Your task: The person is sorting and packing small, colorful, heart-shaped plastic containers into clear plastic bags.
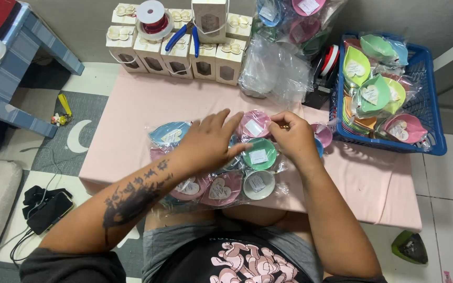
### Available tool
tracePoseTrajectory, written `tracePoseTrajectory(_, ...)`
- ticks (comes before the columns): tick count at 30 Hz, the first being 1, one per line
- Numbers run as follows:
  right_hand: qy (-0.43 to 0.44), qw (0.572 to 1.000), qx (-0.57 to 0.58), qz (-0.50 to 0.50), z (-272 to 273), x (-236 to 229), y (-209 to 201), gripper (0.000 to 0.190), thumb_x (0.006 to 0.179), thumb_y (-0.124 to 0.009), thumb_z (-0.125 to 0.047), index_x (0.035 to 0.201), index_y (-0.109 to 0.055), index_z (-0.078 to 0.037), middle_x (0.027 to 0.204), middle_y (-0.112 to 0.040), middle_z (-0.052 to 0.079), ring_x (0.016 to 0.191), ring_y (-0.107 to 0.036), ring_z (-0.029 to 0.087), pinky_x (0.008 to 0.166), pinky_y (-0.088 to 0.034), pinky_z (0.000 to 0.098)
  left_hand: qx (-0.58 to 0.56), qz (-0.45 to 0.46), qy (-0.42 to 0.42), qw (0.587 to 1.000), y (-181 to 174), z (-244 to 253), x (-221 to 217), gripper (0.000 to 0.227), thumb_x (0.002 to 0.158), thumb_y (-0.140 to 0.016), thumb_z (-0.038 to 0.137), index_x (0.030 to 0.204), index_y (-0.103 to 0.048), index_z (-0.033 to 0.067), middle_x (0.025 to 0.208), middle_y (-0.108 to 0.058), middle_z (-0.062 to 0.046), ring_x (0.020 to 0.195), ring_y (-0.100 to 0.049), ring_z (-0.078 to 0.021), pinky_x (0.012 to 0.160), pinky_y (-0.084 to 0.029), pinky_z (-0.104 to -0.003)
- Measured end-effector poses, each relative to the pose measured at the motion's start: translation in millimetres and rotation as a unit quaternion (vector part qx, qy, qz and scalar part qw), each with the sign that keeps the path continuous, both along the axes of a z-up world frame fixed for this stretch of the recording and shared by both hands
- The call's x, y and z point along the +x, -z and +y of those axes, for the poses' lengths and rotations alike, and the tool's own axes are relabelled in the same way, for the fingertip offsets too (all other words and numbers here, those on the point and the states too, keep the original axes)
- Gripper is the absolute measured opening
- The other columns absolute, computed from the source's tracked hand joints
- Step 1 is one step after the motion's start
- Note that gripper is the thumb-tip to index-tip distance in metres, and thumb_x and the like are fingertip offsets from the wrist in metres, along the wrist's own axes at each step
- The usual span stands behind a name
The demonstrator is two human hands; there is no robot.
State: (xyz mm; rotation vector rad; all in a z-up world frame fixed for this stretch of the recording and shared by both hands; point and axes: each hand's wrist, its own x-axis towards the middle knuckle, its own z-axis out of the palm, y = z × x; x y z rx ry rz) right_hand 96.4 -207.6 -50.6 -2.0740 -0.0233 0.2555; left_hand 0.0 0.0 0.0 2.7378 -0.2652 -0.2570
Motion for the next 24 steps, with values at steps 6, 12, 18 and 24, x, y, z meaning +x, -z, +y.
tracePoseTrajectory(6,0.01,0.994,0.108,-0.034,-2.3,-0.7,28.1,0.021,0.091,-0.074,-0.01,0.112,-0.078,-0.008,0.089,-0.075,0.009,0.077,-0.076,0.012,0.068,-0.066,0.0276,-0.092,0.009,0.003,0.996,62.7,17.5,119.9,0.054,0.107,-0.05,0.047,0.139,-0.066,0.0069,0.117,-0.077,-0.016,0.116,-0.072,-0.0414,0.097,-0.054,-0.057)
tracePoseTrajectory(12,0.038,0.988,0.15,-0.027,-7.0,-5.6,23.2,0.022,0.093,-0.075,-0.01,0.116,-0.077,-0.007,0.091,-0.074,0.012,0.077,-0.075,0.012,0.07,-0.066,0.0281,-0.202,0.022,-0.046,0.978,63.2,-9.4,120.5,0.027,0.097,-0.065,0.038,0.097,-0.084,0.0178,0.088,-0.082,-0.007,0.097,-0.078,-0.0354,0.087,-0.059,-0.045)
tracePoseTrajectory(18,0.038,0.984,0.167,-0.049,-11.2,-1.2,41.3,0.019,0.094,-0.074,-0.007,0.113,-0.078,-0.005,0.09,-0.073,0.01,0.076,-0.071,0.007,0.068,-0.065,0.0259,-0.25,0.037,-0.085,0.964,67.3,-4.7,125.5,0.017,0.09,-0.073,0.036,0.09,-0.083,0.0217,0.082,-0.08,-0.001,0.088,-0.079,-0.0256,0.08,-0.059,-0.037)
tracePoseTrajectory(24,0.031,0.981,0.179,-0.064,-10.2,2.6,41.3,0.02,0.095,-0.075,-0.007,0.115,-0.08,-0.007,0.089,-0.075,0.01,0.075,-0.071,0.006,0.067,-0.065,0.0244,-0.246,0.055,-0.08,0.964,62.3,-5.1,122.9,0.02,0.091,-0.072,0.032,0.091,-0.083,0.0154,0.083,-0.08,-0.006,0.088,-0.078,-0.0285,0.081,-0.059,-0.037)
